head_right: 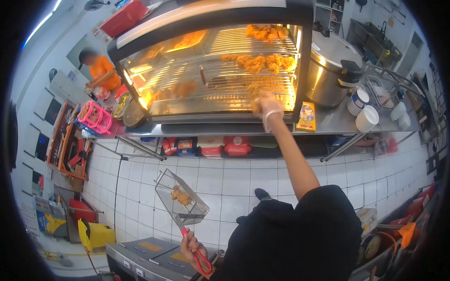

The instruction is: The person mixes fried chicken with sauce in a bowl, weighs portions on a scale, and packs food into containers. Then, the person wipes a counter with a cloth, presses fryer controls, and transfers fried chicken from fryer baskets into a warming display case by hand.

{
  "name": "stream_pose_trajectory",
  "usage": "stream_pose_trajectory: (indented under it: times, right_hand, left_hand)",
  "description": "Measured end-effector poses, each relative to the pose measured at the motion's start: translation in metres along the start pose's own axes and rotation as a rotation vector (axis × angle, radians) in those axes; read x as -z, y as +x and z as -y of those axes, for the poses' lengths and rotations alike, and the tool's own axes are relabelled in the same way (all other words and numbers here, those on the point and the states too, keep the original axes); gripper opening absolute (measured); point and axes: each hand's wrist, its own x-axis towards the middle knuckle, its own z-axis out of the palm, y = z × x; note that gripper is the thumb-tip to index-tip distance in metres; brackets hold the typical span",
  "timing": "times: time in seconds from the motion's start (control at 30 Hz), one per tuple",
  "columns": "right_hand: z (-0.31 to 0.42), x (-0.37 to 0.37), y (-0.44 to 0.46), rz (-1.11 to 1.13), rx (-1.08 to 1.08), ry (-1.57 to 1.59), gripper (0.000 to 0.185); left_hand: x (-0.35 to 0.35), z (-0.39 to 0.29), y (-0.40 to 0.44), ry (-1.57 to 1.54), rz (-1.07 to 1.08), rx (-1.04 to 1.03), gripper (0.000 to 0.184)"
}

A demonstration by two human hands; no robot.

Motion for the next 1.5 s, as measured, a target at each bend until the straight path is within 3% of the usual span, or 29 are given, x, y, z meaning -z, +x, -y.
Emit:
stream_pose_trajectory:
  times: [0.03, 0.13, 0.23, 0.27, 0.33, 0.4, 0.5, 0.53, 0.6, 0.67, 0.73, 0.8, 0.83, 0.9, 0.97, 1.07, 1.13, 1.17, 1.23, 1.27, 1.3, 1.33, 1.37, 1.5]
  right_hand:
    - [0.013, 0.013, 0.024, -0.040, 0.100, 0.003, 0.045]
    - [0.053, 0.030, 0.078, -0.232, 0.473, -0.830, 0.061]
    - [0.082, 0.004, 0.070, -0.416, 0.570, -1.127, 0.063]
    - [0.075, 0.014, 0.093, -0.270, 0.468, -1.015, 0.063]
    - [0.057, 0.007, 0.109, -0.313, 0.717, -1.004, 0.059]
    - [0.053, 0.000, 0.117, -0.398, 0.801, -0.916, 0.057]
    - [0.045, -0.011, 0.135, -0.518, 1.032, -1.060, 0.057]
    - [0.043, -0.011, 0.125, -0.461, 0.996, -0.797, 0.062]
    - [0.057, -0.015, 0.109, -0.445, 0.797, -1.069, 0.063]
    - [0.044, -0.010, 0.122, -0.428, 0.603, -1.141, 0.060]
    - [0.022, -0.003, 0.149, -0.701, 1.022, -1.225, 0.055]
    - [0.014, 0.009, 0.160, -0.616, 1.116, -1.164, 0.049]
    - [0.022, 0.015, 0.157, -0.402, 0.991, -1.082, 0.045]
    - [-0.014, 0.037, 0.230, -0.619, 1.252, -1.328, 0.039]
    - [0.081, -0.037, 0.096, -0.334, 0.624, -1.482, 0.035]
    - [0.017, -0.025, 0.073, -0.131, 0.871, -0.677, 0.021]
    - [0.001, -0.048, 0.019, 0.071, 0.832, -0.904, 0.025]
    - [-0.001, -0.075, -0.020, 0.178, 1.011, -1.253, 0.024]
    - [-0.043, -0.120, -0.081, 0.721, 0.553, -1.100, 0.021]
    - [-0.082, -0.133, -0.091, 1.092, 0.544, -1.215, 0.023]
    - [-0.136, -0.139, -0.107, 1.262, 0.399, -0.796, 0.025]
    - [-0.151, -0.164, -0.126, 1.499, 0.731, -1.001, 0.028]
    - [-0.172, -0.191, -0.145, 1.636, 0.524, -1.238, 0.032]
    - [-0.274, -0.216, -0.161, 1.573, 0.410, -1.572, 0.035]
  left_hand:
    - [-0.002, 0.006, 0.003, -0.010, 0.002, -0.012, 0.012]
    - [-0.010, 0.024, 0.008, -0.036, 0.005, -0.048, 0.015]
    - [-0.019, 0.041, 0.014, -0.025, 0.013, -0.083, 0.015]
    - [-0.021, 0.047, 0.017, -0.012, 0.009, -0.104, 0.015]
    - [-0.028, 0.055, 0.019, -0.017, 0.004, -0.142, 0.016]
    - [-0.035, 0.064, 0.020, -0.055, 0.004, -0.166, 0.016]
    - [-0.037, 0.069, 0.023, -0.070, 0.082, -0.145, 0.014]
    - [-0.035, 0.069, 0.025, -0.094, 0.077, -0.138, 0.012]
    - [-0.029, 0.068, 0.025, -0.146, 0.062, -0.128, 0.009]
    - [-0.027, 0.069, 0.023, -0.154, 0.058, -0.129, 0.008]
    - [-0.029, 0.069, 0.026, -0.148, 0.051, -0.131, 0.011]
    - [-0.022, 0.064, 0.023, -0.121, 0.004, -0.135, 0.019]
    - [-0.017, 0.061, 0.022, -0.098, 0.008, -0.123, 0.019]
    - [-0.013, 0.059, 0.025, -0.067, 0.018, -0.105, 0.019]
    - [-0.022, 0.058, 0.022, -0.021, -0.016, -0.107, 0.020]
    - [-0.018, 0.058, 0.018, 0.071, -0.055, -0.125, 0.022]
    - [-0.022, 0.057, 0.013, 0.163, -0.103, -0.116, 0.023]
    - [-0.026, 0.057, 0.012, 0.213, -0.118, -0.103, 0.024]
    - [-0.030, 0.055, 0.005, 0.297, -0.130, -0.071, 0.025]
    - [-0.032, 0.052, 0.000, 0.342, -0.139, -0.049, 0.025]
    - [-0.035, 0.051, -0.003, 0.389, -0.146, -0.023, 0.026]
    - [-0.038, 0.051, -0.007, 0.421, -0.140, 0.001, 0.026]
    - [-0.039, 0.050, -0.013, 0.456, -0.136, 0.025, 0.027]
    - [-0.049, 0.052, -0.035, 0.531, -0.106, 0.089, 0.030]
